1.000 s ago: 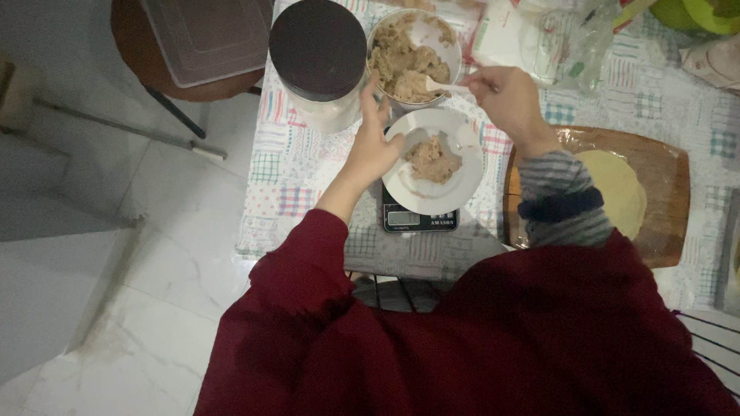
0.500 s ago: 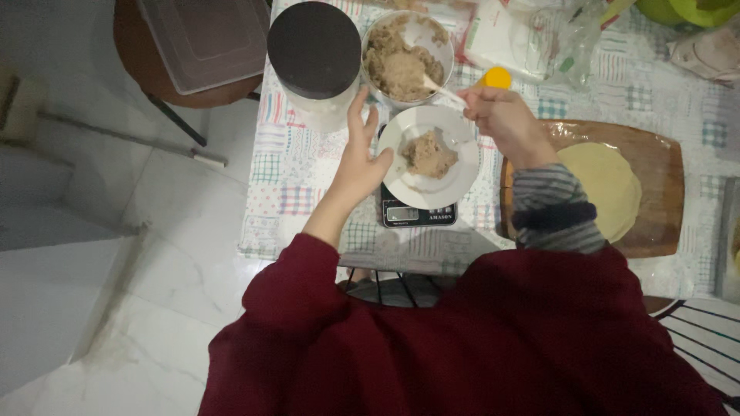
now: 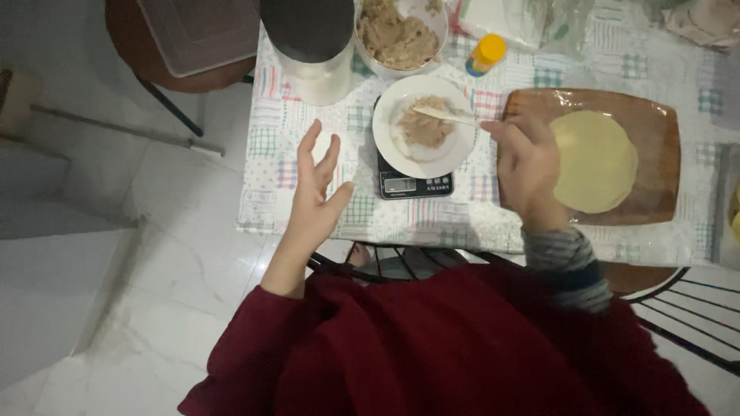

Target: The person weighs a portion of filling on a digital scale, then spreads it onto a round flatbread using a spatula. They roll the flatbread into a cylinder and place it on a tray with other finished rolls.

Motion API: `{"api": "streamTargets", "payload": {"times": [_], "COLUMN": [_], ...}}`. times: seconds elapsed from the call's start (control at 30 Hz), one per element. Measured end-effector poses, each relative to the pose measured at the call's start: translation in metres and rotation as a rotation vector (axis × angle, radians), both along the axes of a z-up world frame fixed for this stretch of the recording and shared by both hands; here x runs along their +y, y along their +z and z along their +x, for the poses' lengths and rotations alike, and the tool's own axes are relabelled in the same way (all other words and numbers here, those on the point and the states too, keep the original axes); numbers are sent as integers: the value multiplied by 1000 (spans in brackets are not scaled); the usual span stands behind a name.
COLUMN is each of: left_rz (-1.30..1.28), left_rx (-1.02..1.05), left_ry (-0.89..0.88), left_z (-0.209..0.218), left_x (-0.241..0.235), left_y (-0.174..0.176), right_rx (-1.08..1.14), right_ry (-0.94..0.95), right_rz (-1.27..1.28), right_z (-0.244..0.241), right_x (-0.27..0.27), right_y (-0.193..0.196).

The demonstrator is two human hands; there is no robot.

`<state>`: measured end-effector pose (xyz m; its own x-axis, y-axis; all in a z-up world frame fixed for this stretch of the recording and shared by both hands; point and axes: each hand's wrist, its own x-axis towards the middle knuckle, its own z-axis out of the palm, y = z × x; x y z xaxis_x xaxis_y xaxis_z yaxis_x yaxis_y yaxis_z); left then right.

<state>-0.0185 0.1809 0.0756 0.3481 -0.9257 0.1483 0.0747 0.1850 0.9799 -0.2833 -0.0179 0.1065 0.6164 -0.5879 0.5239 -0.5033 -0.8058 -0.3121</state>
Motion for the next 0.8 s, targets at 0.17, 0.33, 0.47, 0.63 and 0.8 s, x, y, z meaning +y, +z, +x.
{"api": "streamTargets", "payload": {"times": [0.17, 0.33, 0.47, 0.63, 0.8], "left_rz": [5, -17, -54, -36, -23], "left_rx": [-38, 7, 0, -14, 6], "left_ry": [12, 13, 23, 47, 51], "left_z": [-3, -7, -8, -8, -9], "left_x": [14, 24, 32, 42, 47], "left_y": [2, 3, 1, -1, -2], "right_rx": [-63, -147, -412, -426, -430], "right_ry": [-14, 3, -80, -229, -228], "right_rz": [21, 108, 493, 639, 651], "right_z": [1, -9, -20, -36, -45], "right_x": [21, 21, 12, 11, 15], "right_y": [2, -6, -18, -26, -27]}}
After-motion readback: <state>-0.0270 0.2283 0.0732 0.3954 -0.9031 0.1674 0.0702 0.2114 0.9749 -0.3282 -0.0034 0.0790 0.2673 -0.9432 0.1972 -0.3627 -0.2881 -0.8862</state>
